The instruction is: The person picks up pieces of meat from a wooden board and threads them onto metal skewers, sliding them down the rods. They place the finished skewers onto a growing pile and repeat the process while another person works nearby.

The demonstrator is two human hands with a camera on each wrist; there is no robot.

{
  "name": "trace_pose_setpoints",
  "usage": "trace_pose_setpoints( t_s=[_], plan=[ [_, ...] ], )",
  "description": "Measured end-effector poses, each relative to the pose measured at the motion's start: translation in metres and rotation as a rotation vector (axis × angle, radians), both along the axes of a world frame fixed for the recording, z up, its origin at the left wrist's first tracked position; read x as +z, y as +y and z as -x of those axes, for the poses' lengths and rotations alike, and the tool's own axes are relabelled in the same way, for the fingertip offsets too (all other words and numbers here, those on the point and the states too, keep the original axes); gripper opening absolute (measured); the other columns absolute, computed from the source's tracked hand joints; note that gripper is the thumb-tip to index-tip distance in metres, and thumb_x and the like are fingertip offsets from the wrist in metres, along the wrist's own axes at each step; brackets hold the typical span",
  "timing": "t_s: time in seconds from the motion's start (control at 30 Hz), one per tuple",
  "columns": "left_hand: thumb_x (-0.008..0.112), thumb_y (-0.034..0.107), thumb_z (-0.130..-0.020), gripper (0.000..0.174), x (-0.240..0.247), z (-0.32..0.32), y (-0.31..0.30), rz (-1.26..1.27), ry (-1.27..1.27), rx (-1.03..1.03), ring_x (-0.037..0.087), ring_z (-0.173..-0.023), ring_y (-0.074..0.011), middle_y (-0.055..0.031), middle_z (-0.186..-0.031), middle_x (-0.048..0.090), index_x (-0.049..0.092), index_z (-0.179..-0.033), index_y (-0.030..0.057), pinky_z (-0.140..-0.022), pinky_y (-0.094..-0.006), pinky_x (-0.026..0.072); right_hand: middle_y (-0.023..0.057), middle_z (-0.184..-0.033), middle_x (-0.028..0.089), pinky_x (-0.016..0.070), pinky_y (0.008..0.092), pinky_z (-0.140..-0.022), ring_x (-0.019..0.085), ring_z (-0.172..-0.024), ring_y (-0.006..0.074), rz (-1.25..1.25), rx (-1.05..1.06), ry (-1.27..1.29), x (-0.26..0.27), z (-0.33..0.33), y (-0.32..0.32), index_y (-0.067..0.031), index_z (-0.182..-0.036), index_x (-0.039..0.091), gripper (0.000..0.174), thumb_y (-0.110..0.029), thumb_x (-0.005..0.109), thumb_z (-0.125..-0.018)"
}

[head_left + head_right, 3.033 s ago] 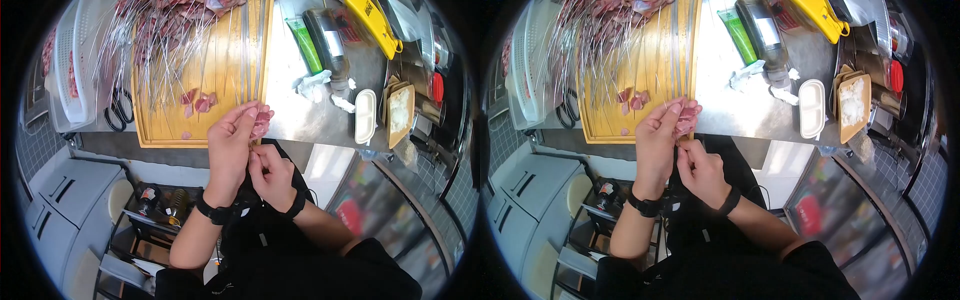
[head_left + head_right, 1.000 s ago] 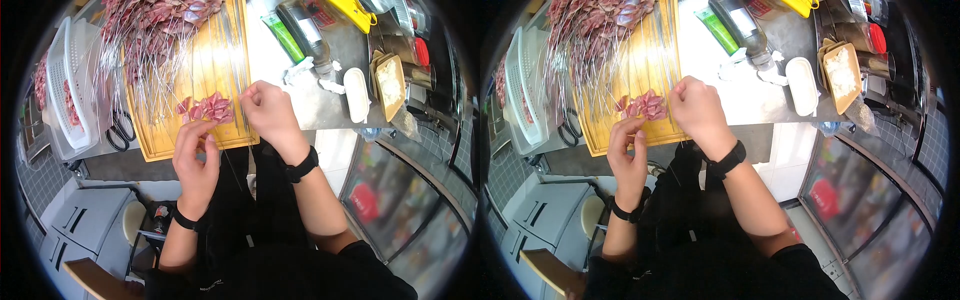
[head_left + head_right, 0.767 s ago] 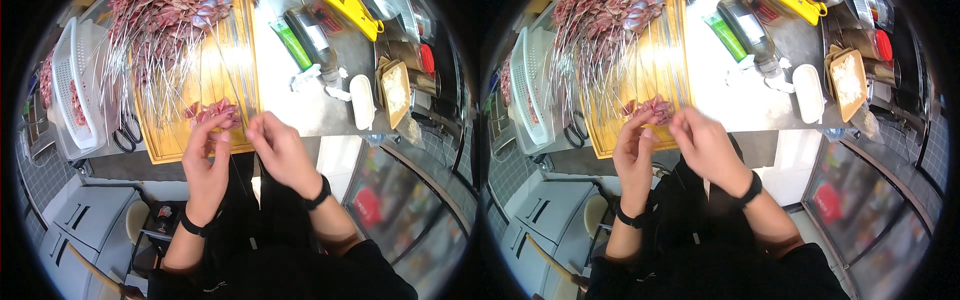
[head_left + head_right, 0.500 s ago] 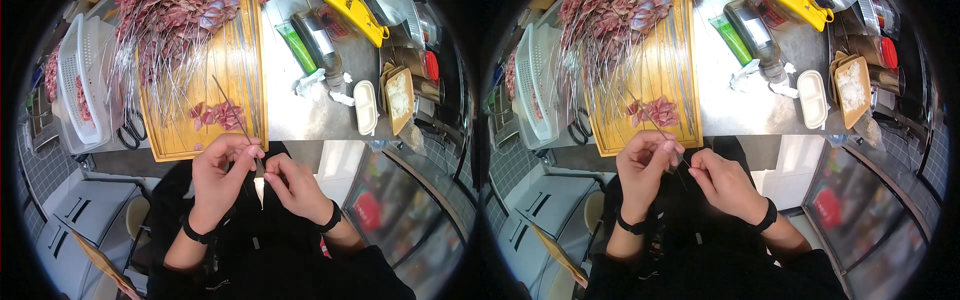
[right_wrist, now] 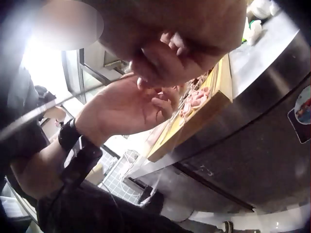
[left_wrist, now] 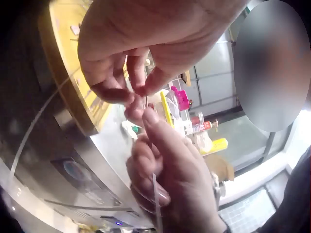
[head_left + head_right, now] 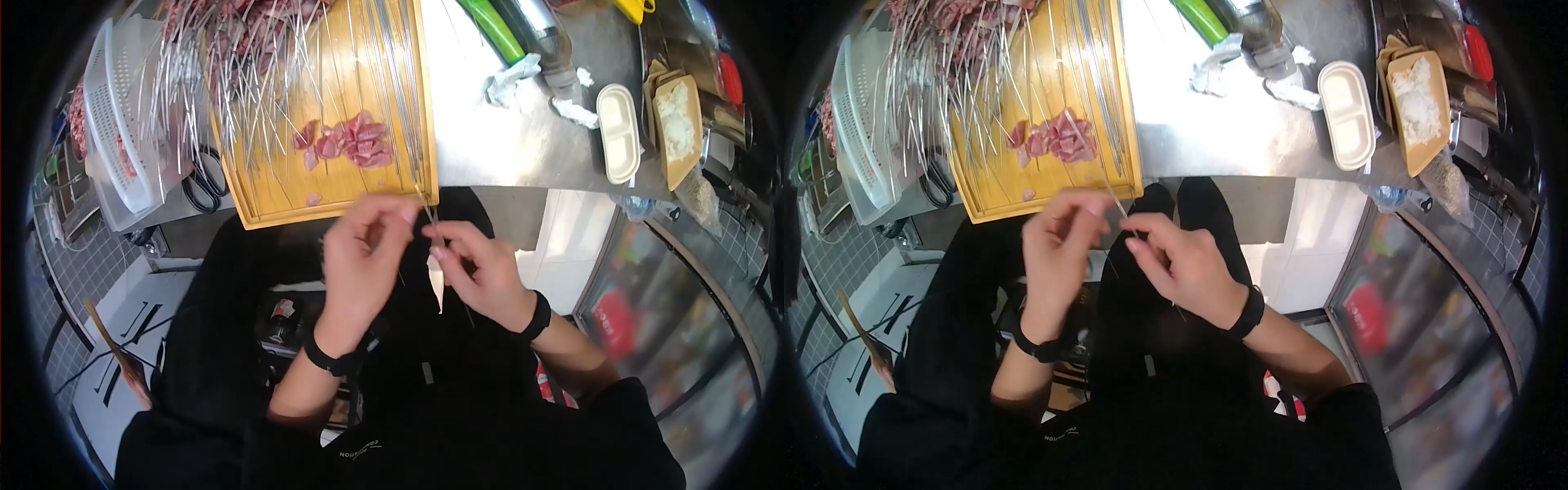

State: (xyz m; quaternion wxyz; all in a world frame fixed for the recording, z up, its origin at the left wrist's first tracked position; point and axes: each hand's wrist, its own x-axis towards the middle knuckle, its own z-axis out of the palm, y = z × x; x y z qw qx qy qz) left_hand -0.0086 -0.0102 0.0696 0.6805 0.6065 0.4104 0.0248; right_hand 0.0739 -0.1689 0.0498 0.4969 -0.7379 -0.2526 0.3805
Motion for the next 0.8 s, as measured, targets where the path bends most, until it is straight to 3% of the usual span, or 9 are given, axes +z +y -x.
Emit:
trace_pose_setpoints(
  t_s=[0.13,0.17,0.23,0.27,0.33,0.43,0.67,0.73,0.8],
  plan=[
    [0.070,-0.001,-0.091,0.011,-0.005,-0.013,0.031,-0.838,0.001,-0.248,0.058,-0.070,-0.0111,-0.0040,-0.087,0.064,0.070,-0.102,0.0004,-0.071,-0.0269,0.0505,0.0065,-0.053,0.048,0.0374,0.0282,-0.045,0.048,-0.042,0.0136,0.030,-0.033,-0.080,-0.007,0.003,-0.010,-0.0057,-0.128,0.065,0.034,-0.002,0.067,-0.094],
    [0.070,-0.001,-0.091,0.011,-0.012,-0.018,0.038,-0.834,0.001,-0.260,0.058,-0.070,-0.0111,-0.0040,-0.087,0.064,0.070,-0.102,0.0004,-0.071,-0.0269,0.0505,0.0063,-0.053,0.048,0.0374,0.0282,-0.045,0.047,-0.041,0.0136,0.030,-0.058,-0.085,-0.009,0.007,-0.012,-0.0055,-0.127,0.065,0.033,-0.001,0.066,-0.094],
    [0.072,-0.002,-0.086,0.013,-0.025,-0.025,0.049,-1.058,-0.167,-0.417,0.063,-0.081,-0.0263,-0.0098,-0.090,0.062,0.071,-0.099,0.0026,-0.072,-0.0351,0.0517,0.0055,-0.050,0.048,0.0385,0.0287,-0.044,0.049,-0.040,0.0149,0.032,-0.097,-0.085,-0.009,0.016,-0.014,-0.0054,-0.124,0.067,0.031,0.000,0.065,-0.093],
    [0.072,-0.002,-0.086,0.013,-0.028,-0.028,0.052,-1.052,-0.167,-0.427,0.063,-0.081,-0.0263,-0.0098,-0.090,0.062,0.071,-0.099,0.0026,-0.072,-0.0351,0.0517,0.0055,-0.050,0.048,0.0385,0.0287,-0.044,0.049,-0.040,0.0149,0.037,-0.105,-0.079,-0.010,0.020,-0.014,-0.0054,-0.124,0.067,0.031,0.000,0.065,-0.093],
    [0.074,-0.003,-0.083,0.017,-0.031,-0.030,0.056,-1.093,-0.086,-0.544,0.062,-0.079,-0.0282,-0.0109,-0.089,0.061,0.071,-0.100,0.0022,-0.096,-0.0414,0.0499,0.0035,-0.051,0.045,0.0339,0.0254,-0.046,0.043,-0.042,0.0105,0.027,-0.085,-0.104,-0.010,0.029,-0.015,-0.0005,-0.126,0.066,0.034,0.004,0.060,-0.093],
    [0.075,-0.002,-0.082,0.018,-0.030,-0.028,0.059,-1.044,-0.036,-0.557,0.063,-0.084,-0.0327,-0.0120,-0.091,0.061,0.070,-0.099,0.0028,-0.099,-0.0411,0.0489,0.0045,-0.053,0.053,0.0390,0.0269,-0.045,0.052,-0.042,0.0135,0.025,-0.077,-0.128,-0.009,0.035,-0.015,-0.0015,-0.124,0.067,0.033,0.004,0.061,-0.092],
    [0.075,-0.003,-0.082,0.021,-0.035,-0.023,0.063,-1.097,-0.071,-0.614,0.063,-0.085,-0.0326,-0.0121,-0.092,0.061,0.069,-0.101,0.0039,-0.091,-0.0410,0.0500,0.0066,-0.061,0.062,0.0463,0.0271,-0.047,0.061,-0.046,0.0151,0.006,-0.076,-0.198,-0.013,0.046,-0.011,-0.0009,-0.121,0.068,0.034,0.006,0.061,-0.089],
    [0.074,0.001,-0.084,0.016,-0.037,-0.025,0.066,-1.158,-0.100,-0.641,0.062,-0.082,-0.0290,-0.0089,-0.089,0.058,0.068,-0.098,0.0054,-0.072,-0.0405,0.0516,0.0078,-0.064,0.064,0.0472,0.0272,-0.047,0.062,-0.047,0.0158,0.018,-0.085,-0.197,-0.016,0.049,-0.011,-0.0004,-0.121,0.068,0.034,0.007,0.061,-0.088],
    [0.074,0.001,-0.084,0.016,-0.036,-0.026,0.065,-1.148,-0.105,-0.646,0.062,-0.083,-0.0289,-0.0087,-0.089,0.058,0.068,-0.098,0.0058,-0.073,-0.0403,0.0518,0.0089,-0.066,0.066,0.0481,0.0272,-0.048,0.063,-0.048,0.0166,0.028,-0.092,-0.196,-0.015,0.051,-0.011,0.0000,-0.121,0.069,0.035,0.007,0.061,-0.088]
  ],
)
